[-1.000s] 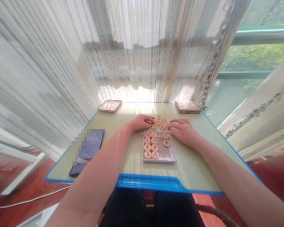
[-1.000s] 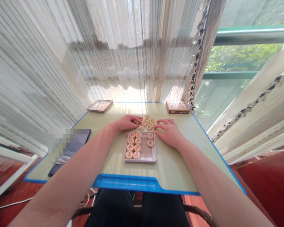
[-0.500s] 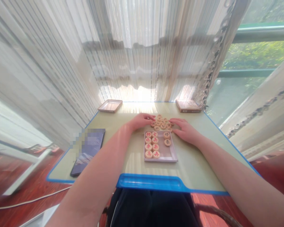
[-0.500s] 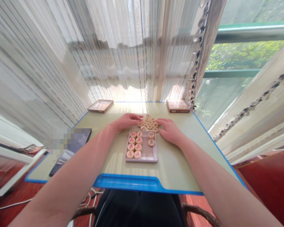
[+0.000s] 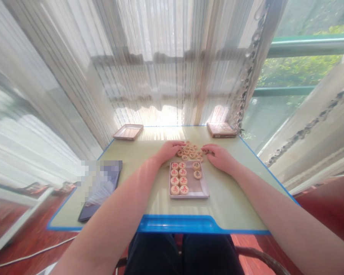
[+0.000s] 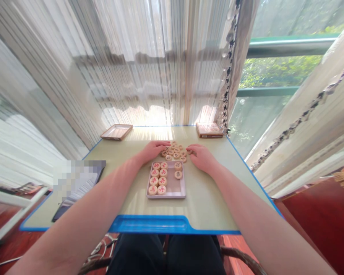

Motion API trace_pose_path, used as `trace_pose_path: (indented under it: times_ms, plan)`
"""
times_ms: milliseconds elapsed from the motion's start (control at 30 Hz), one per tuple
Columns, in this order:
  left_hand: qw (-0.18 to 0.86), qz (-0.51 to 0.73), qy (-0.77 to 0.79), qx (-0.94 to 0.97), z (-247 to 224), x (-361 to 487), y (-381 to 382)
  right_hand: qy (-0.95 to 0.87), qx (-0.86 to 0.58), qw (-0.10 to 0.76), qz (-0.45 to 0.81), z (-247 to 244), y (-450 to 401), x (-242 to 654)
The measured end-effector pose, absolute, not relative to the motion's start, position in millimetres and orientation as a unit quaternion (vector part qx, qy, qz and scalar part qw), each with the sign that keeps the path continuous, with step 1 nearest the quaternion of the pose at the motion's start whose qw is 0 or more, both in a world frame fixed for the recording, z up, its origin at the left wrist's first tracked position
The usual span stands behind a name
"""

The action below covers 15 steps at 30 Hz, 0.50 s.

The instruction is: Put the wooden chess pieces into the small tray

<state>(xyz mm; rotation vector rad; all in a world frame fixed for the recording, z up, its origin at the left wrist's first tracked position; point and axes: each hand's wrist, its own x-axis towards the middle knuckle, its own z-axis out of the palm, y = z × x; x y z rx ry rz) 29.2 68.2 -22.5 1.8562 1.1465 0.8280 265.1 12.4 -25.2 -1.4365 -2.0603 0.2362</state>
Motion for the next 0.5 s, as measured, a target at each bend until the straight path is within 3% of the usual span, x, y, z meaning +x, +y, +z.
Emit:
trace_pose_path:
  times_ms: [500]
  plan:
    - [0.346,0.334,0.482,0.732,-25.7,15.9,75.4,-0.771,-0.562,0.288,0.079,-19.9,8.9,264.8]
